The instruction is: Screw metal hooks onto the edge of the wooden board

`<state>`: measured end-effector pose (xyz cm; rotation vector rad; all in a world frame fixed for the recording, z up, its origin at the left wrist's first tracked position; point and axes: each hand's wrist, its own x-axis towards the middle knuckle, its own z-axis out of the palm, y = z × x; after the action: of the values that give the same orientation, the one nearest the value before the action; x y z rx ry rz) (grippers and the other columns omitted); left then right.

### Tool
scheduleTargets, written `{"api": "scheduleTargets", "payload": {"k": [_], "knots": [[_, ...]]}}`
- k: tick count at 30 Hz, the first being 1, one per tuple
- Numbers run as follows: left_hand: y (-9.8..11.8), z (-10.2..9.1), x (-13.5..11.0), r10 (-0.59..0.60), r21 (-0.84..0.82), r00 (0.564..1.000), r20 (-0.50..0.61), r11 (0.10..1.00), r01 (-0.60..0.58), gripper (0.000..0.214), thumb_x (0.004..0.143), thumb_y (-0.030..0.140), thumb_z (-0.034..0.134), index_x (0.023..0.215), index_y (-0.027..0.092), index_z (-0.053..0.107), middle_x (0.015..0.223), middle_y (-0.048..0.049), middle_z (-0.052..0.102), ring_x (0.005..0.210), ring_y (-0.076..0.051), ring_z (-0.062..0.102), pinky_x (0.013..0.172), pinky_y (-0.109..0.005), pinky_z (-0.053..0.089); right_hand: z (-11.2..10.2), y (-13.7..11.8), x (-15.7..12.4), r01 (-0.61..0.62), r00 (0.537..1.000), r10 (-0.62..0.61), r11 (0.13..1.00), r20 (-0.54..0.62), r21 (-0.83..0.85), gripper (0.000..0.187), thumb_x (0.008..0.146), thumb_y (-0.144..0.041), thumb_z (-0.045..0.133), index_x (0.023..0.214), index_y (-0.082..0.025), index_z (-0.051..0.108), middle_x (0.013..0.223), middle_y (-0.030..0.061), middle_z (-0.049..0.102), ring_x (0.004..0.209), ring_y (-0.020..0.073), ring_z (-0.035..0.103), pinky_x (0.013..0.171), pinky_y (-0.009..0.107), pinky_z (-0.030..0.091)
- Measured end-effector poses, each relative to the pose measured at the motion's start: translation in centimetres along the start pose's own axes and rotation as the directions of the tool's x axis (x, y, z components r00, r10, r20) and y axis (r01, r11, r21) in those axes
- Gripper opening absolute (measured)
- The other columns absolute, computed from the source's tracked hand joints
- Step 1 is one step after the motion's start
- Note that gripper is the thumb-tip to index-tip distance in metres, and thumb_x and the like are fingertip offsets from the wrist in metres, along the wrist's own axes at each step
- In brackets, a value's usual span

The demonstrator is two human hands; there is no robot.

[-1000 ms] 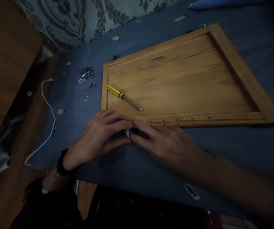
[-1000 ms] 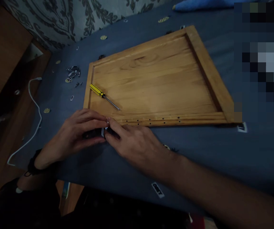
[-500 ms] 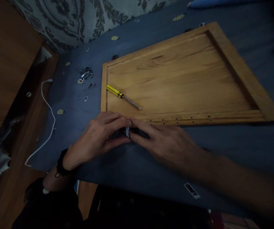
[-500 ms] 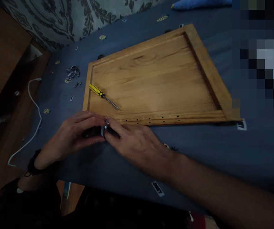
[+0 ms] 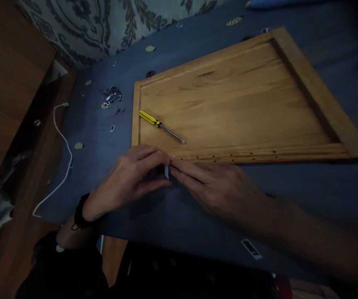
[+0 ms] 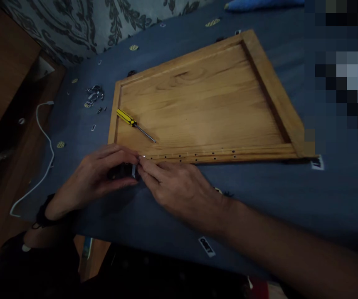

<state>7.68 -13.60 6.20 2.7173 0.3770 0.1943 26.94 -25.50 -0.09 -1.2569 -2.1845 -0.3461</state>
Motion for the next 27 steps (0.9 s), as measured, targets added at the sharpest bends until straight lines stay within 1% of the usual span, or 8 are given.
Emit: {"api": "scheduleTargets", "payload": {"k": [3, 7, 10, 14, 18, 22, 25, 27], "knots": [[0.0, 0.0, 0.0, -0.006, -0.014, 1.000, -0.005, 1.000, 0.006, 0.027, 0.097, 0.038, 0.068, 0.111, 0.016, 0.063, 0.109, -0.0077, 0.073, 0.101, -0.021, 0.069, 0.086, -0.035, 0.056, 0.1, 0.0, -0.1, -0.001, 1.000, 0.001, 1.000, 0.002, -0.007, 0.031, 0.101, -0.004, 0.045, 0.115, -0.005, 0.074, 0.117, 0.0126, 0.077, 0.088, 0.0199, 0.074, 0.072, 0.032, 0.062], [-0.1, 0.1, -0.1, -0.022, -0.047, 0.999, -0.025, 0.999, 0.021, 0.030, 0.096, 0.037, 0.070, 0.116, 0.017, 0.062, 0.107, -0.0065, 0.073, 0.100, -0.020, 0.069, 0.085, -0.033, 0.056, 0.3, 0.0, -0.2, -0.012, 0.999, 0.013, 1.000, 0.037, -0.015, 0.031, 0.101, -0.005, 0.048, 0.117, -0.007, 0.074, 0.122, 0.0117, 0.076, 0.090, 0.0207, 0.075, 0.072, 0.034, 0.063], [0.0, 0.1, -0.1, -0.028, -0.063, 0.999, -0.023, 0.998, 0.026, 0.029, 0.095, 0.037, 0.071, 0.114, 0.017, 0.063, 0.107, -0.0064, 0.072, 0.100, -0.020, 0.069, 0.086, -0.033, 0.056, 0.3, 0.0, -0.3, -0.004, 0.999, 0.004, 1.000, 0.049, -0.016, 0.032, 0.101, -0.005, 0.047, 0.118, -0.008, 0.074, 0.123, 0.0120, 0.075, 0.089, 0.0203, 0.075, 0.071, 0.034, 0.064], [-0.1, 0.0, -0.1, -0.026, -0.066, 1.000, -0.015, 0.997, 0.025, 0.028, 0.096, 0.037, 0.070, 0.114, 0.017, 0.063, 0.110, -0.0079, 0.072, 0.102, -0.020, 0.069, 0.087, -0.033, 0.056, 0.1, 0.0, -0.1, 0.007, 1.000, -0.007, 1.000, 0.027, -0.018, 0.032, 0.102, -0.005, 0.045, 0.115, -0.006, 0.074, 0.120, 0.0121, 0.076, 0.087, 0.0202, 0.075, 0.071, 0.033, 0.064], [-0.2, 0.1, 0.0, -0.028, -0.076, 1.000, -0.007, 0.997, 0.027, 0.029, 0.096, 0.037, 0.070, 0.113, 0.016, 0.063, 0.109, -0.0075, 0.072, 0.102, -0.020, 0.068, 0.087, -0.033, 0.056, -0.1, 0.0, 0.0, 0.009, 0.999, -0.008, 0.999, 0.035, -0.041, 0.034, 0.101, -0.003, 0.042, 0.115, -0.006, 0.074, 0.119, 0.0113, 0.077, 0.084, 0.0197, 0.075, 0.068, 0.032, 0.063], [0.0, -0.4, -0.1, -0.031, -0.138, 0.999, -0.009, 0.990, 0.030, 0.029, 0.095, 0.036, 0.073, 0.114, 0.016, 0.064, 0.109, -0.0066, 0.072, 0.101, -0.019, 0.068, 0.087, -0.031, 0.056, -0.3, 0.0, -0.1, 0.020, 0.997, -0.015, 0.998, 0.081, -0.063, 0.036, 0.099, -0.001, 0.043, 0.117, -0.007, 0.073, 0.124, 0.0121, 0.075, 0.084, 0.0195, 0.075, 0.067, 0.032, 0.062], [-0.4, -1.4, 0.1, -0.079, -0.196, 0.995, -0.053, 0.978, 0.067, 0.027, 0.095, 0.038, 0.071, 0.113, 0.018, 0.066, 0.103, -0.0046, 0.073, 0.093, -0.017, 0.069, 0.081, -0.028, 0.056, -0.3, 0.0, -0.2, 0.022, 0.991, -0.015, 0.998, 0.132, -0.053, 0.037, 0.097, -0.001, 0.046, 0.121, -0.007, 0.072, 0.125, 0.0139, 0.075, 0.081, 0.0201, 0.075, 0.064, 0.033, 0.062], [-1.3, -2.0, 0.6, -0.120, -0.150, 0.984, -0.133, 0.984, 0.100, 0.022, 0.100, 0.037, 0.065, 0.111, 0.018, 0.068, 0.104, -0.0052, 0.074, 0.094, -0.018, 0.070, 0.081, -0.029, 0.055, -0.2, 0.1, -0.2, 0.017, 0.991, -0.011, 0.999, 0.134, -0.043, 0.039, 0.096, 0.000, 0.045, 0.121, -0.008, 0.073, 0.123, 0.0138, 0.075, 0.081, 0.0199, 0.075, 0.066, 0.033, 0.064]]}}
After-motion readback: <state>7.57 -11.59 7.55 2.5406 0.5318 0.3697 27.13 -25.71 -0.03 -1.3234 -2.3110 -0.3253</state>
